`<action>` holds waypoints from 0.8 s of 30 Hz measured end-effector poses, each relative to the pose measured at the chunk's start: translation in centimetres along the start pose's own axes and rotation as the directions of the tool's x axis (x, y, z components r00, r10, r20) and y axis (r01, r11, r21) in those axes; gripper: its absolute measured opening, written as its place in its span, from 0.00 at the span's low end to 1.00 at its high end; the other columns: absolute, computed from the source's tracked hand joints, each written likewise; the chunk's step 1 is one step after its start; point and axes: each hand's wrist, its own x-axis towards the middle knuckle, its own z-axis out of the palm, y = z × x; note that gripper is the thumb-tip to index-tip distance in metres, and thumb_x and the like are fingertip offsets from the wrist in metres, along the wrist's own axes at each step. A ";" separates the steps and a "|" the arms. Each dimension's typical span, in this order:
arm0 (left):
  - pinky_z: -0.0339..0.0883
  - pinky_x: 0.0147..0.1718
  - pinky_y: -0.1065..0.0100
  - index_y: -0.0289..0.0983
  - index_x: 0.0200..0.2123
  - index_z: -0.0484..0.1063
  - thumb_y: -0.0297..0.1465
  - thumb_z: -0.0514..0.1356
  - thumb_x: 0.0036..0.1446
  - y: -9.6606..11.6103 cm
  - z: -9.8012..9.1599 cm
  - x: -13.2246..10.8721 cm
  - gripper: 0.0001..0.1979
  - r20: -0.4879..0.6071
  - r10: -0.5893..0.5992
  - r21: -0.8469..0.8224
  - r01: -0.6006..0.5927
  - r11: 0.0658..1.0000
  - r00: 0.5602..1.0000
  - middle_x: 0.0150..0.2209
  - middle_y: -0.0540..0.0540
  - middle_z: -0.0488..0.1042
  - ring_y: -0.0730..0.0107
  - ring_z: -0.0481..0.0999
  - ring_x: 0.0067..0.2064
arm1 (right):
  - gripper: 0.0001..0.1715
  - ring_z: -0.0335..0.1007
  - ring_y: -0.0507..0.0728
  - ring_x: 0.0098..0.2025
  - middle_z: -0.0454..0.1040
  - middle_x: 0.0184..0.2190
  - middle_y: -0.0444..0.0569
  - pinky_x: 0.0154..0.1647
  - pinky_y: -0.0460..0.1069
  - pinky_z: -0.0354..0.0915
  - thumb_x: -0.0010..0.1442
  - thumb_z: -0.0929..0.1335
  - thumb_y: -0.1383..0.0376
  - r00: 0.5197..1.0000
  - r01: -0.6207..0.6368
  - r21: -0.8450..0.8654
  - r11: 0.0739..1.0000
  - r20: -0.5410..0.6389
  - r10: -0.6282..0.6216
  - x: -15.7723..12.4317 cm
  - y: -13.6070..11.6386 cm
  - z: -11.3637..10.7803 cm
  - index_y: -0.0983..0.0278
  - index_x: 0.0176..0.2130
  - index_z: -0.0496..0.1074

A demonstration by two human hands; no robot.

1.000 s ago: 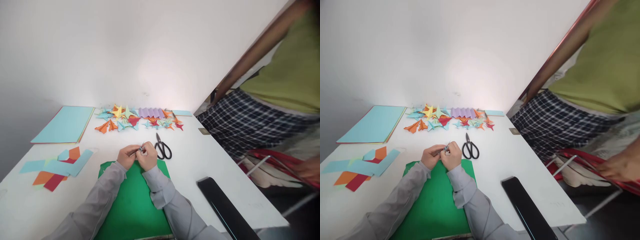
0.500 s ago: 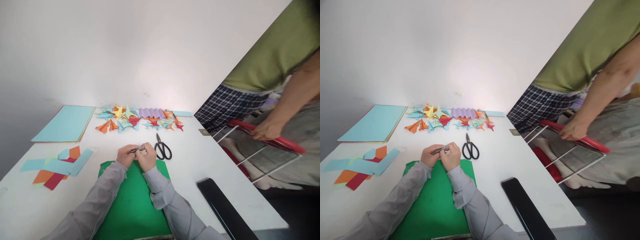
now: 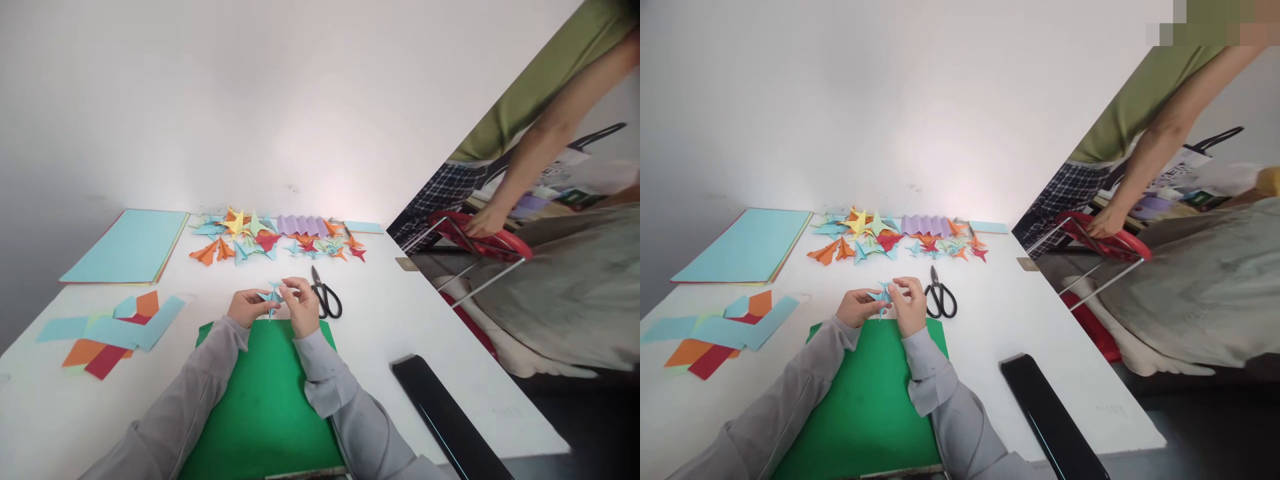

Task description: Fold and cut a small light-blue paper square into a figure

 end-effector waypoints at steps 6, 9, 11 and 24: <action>0.71 0.23 0.64 0.30 0.25 0.74 0.31 0.72 0.23 0.3 0.0 -0.2 0.20 0.039 -0.076 -0.005 0.077 0.997 0.996 0.17 0.46 0.75 0.62 0.76 0.22 | 0.09 0.64 0.52 0.28 0.68 0.23 0.43 0.31 0.49 0.61 0.50 0.68 0.60 0.996 -0.084 0.130 0.988 -0.003 0.085 0.0 0.6 0.1 0.64 0.25 0.69; 0.70 0.22 0.66 0.30 0.24 0.74 0.31 0.72 0.23 0.5 0.2 -0.3 0.19 0.053 -0.086 -0.025 0.087 0.996 0.995 0.17 0.46 0.75 0.62 0.76 0.23 | 0.11 0.63 0.51 0.25 0.68 0.21 0.42 0.29 0.48 0.61 0.50 0.67 0.58 0.987 -0.154 0.173 0.973 -0.008 0.158 -0.1 0.1 0.1 0.64 0.24 0.68; 0.70 0.21 0.67 0.30 0.23 0.74 0.30 0.72 0.23 0.5 0.3 -0.3 0.18 0.069 -0.089 -0.053 0.093 0.994 0.994 0.18 0.46 0.75 0.62 0.77 0.23 | 0.13 0.64 0.52 0.25 0.68 0.20 0.42 0.29 0.48 0.61 0.51 0.67 0.57 0.983 -0.177 0.189 0.966 -0.017 0.184 -0.1 -0.2 0.0 0.64 0.23 0.68; 0.69 0.19 0.67 0.29 0.20 0.73 0.29 0.72 0.19 1.2 0.8 -0.5 0.18 0.014 -0.114 -0.130 0.114 0.985 0.993 0.17 0.45 0.75 0.63 0.76 0.22 | 0.13 0.68 0.53 0.28 0.72 0.22 0.45 0.31 0.49 0.63 0.50 0.67 0.56 0.984 -0.172 0.187 0.967 -0.019 0.179 0.0 -0.2 -0.2 0.64 0.26 0.70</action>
